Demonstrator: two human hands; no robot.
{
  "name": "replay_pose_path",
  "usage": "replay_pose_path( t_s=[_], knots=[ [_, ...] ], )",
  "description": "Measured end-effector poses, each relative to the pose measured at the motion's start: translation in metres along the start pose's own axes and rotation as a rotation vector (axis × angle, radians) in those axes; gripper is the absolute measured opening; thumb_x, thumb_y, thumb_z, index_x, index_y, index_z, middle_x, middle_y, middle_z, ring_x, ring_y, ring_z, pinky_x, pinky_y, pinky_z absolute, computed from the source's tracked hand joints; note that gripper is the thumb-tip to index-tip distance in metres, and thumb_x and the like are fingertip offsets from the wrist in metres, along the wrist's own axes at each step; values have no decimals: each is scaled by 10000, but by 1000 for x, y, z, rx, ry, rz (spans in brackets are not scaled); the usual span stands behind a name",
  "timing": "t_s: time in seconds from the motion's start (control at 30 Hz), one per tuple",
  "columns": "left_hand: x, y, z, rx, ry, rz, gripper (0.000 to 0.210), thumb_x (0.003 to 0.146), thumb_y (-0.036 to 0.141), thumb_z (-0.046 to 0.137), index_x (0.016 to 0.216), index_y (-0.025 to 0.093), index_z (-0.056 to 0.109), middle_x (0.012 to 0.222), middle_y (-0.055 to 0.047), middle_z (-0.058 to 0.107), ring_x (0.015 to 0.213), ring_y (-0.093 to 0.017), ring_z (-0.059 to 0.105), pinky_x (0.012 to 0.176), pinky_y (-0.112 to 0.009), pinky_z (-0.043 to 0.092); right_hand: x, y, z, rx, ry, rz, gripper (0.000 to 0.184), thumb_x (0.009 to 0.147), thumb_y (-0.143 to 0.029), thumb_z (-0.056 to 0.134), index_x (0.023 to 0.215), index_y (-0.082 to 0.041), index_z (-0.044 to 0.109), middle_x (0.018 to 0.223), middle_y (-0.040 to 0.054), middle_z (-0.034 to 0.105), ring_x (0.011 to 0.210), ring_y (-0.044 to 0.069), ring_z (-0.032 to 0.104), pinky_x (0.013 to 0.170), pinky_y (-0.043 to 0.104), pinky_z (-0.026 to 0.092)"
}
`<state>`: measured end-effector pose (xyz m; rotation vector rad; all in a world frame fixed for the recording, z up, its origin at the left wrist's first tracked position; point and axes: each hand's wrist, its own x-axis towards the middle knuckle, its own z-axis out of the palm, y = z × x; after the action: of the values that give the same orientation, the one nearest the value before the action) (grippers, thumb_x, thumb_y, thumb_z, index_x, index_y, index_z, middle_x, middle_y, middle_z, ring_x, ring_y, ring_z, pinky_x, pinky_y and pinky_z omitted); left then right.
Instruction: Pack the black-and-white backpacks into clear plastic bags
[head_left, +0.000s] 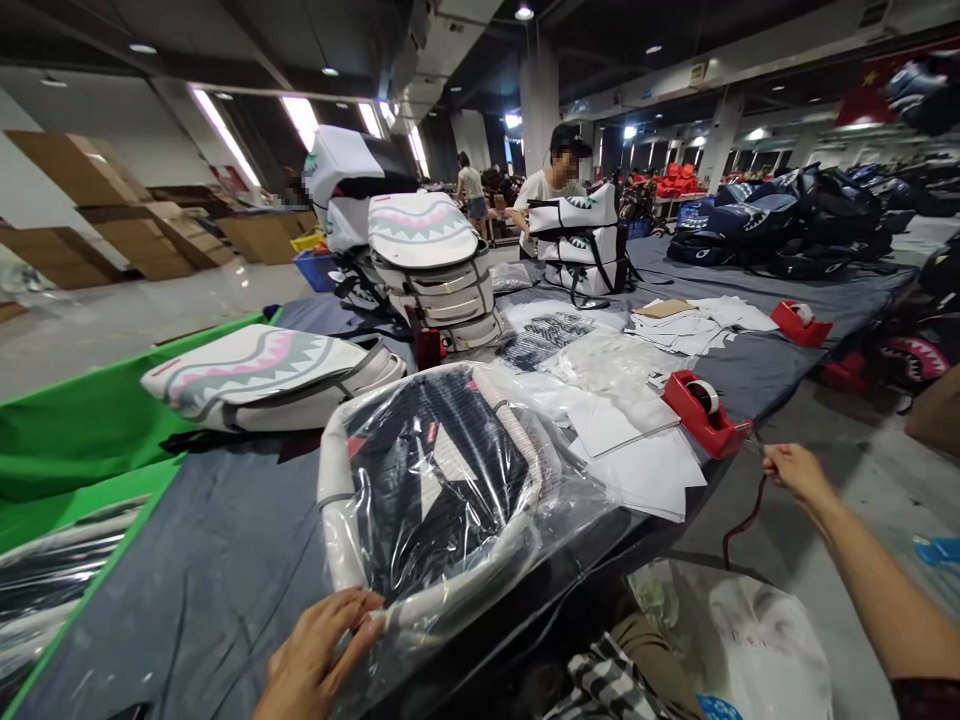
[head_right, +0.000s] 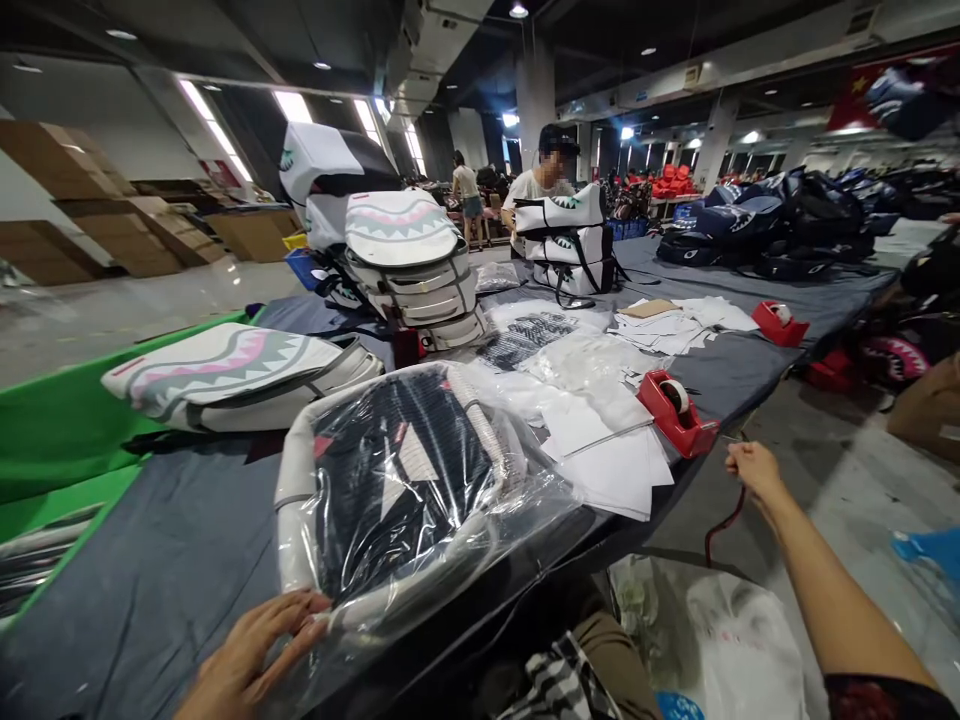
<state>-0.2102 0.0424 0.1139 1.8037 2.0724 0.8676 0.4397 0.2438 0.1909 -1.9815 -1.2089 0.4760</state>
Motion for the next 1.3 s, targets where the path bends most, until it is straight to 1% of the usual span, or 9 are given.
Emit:
replay_pose_path(
  t_s=[0.2, 0.3, 0.4, 0.5, 0.6, 0.73, 0.87, 1.07, 1.3],
  knots=[
    [3, 31, -15, 45, -142, -77, 326, 851, 521, 532, 963, 283, 725, 1130, -62, 727, 1211, -322, 563, 1051, -524, 405, -93, -54, 83, 502, -401, -9, 487, 901, -487, 561, 643, -232, 236, 531, -93, 197, 447, 85, 207, 411, 192, 265],
    [0, 67, -29, 62, -220, -74, 253, 925, 358, 486, 1022, 254, 695, 1192, -65, 691, 1218, -284, 528, 1047, -487, 370, -144, -115, 116, 723, -850, -126, 474, 909, -614, 535, 700, -241, 332, 546, -102, 168, 461, 89, 156, 413, 208, 229],
    [6, 86, -36, 61, -280, -106, 158, 942, 273, 535, 972, 214, 678, 1160, -72, 683, 1198, -275, 505, 1011, -465, 342, -185, -189, 149, 606, -1400, -464, 432, 908, -601, 587, 763, -230, 418, 573, -89, 262, 498, 86, 218, 458, 218, 225],
    [9, 86, -37, 41, -267, -137, 123, 959, 270, 564, 938, 211, 671, 1143, -49, 682, 1201, -249, 489, 995, -433, 321, -225, -255, 197, 205, -1657, -975, 440, 888, -612, 595, 763, -213, 456, 647, -58, 360, 573, 97, 307, 520, 230, 274],
    [6, 84, -36, 25, -248, -128, 148, 978, 260, 551, 906, 198, 665, 1131, -49, 673, 1202, -247, 476, 989, -431, 307, -254, -292, 249, -170, -1599, -1390, 388, 908, -583, 542, 785, -217, 509, 629, -47, 440, 581, 114, 395, 558, 241, 289],
    [3, 83, -34, 18, -226, -95, 161, 986, 267, 557, 891, 179, 653, 1110, -46, 668, 1172, -244, 472, 963, -428, 306, -252, -299, 286, -474, -1344, -1532, 319, 810, -529, 712, 831, -237, 587, 617, -25, 567, 565, 158, 524, 556, 255, 301],
    [3, 80, -32, 22, -209, -89, 139, 986, 264, 574, 910, 171, 646, 1113, -41, 674, 1154, -231, 472, 964, -427, 294, -233, -279, 269, -455, -1015, -1600, 256, 949, -473, 556, 908, -237, 648, 768, 50, 675, 695, 205, 629, 617, 280, 396],
    [3, 75, -29, 37, -209, -66, 125, 984, 268, 576, 909, 189, 636, 1087, -33, 670, 1146, -230, 473, 937, -405, 301, -237, -222, 247, -135, -1092, -2021, 484, 1018, -504, 443, 1449, -304, 535, 1458, 137, 555, 1283, 273, 558, 1002, 440, 455],
    [5, 83, -30, 30, -211, -103, 106, 963, 223, 575, 892, 186, 645, 1063, -43, 680, 1155, -247, 490, 979, -434, 283, -248, -222, 257, -208, -1141, -1986, 499, 989, -570, 476, 1439, -364, 540, 1506, 157, 502, 1273, 325, 564, 908, 467, 464]
  ],
)
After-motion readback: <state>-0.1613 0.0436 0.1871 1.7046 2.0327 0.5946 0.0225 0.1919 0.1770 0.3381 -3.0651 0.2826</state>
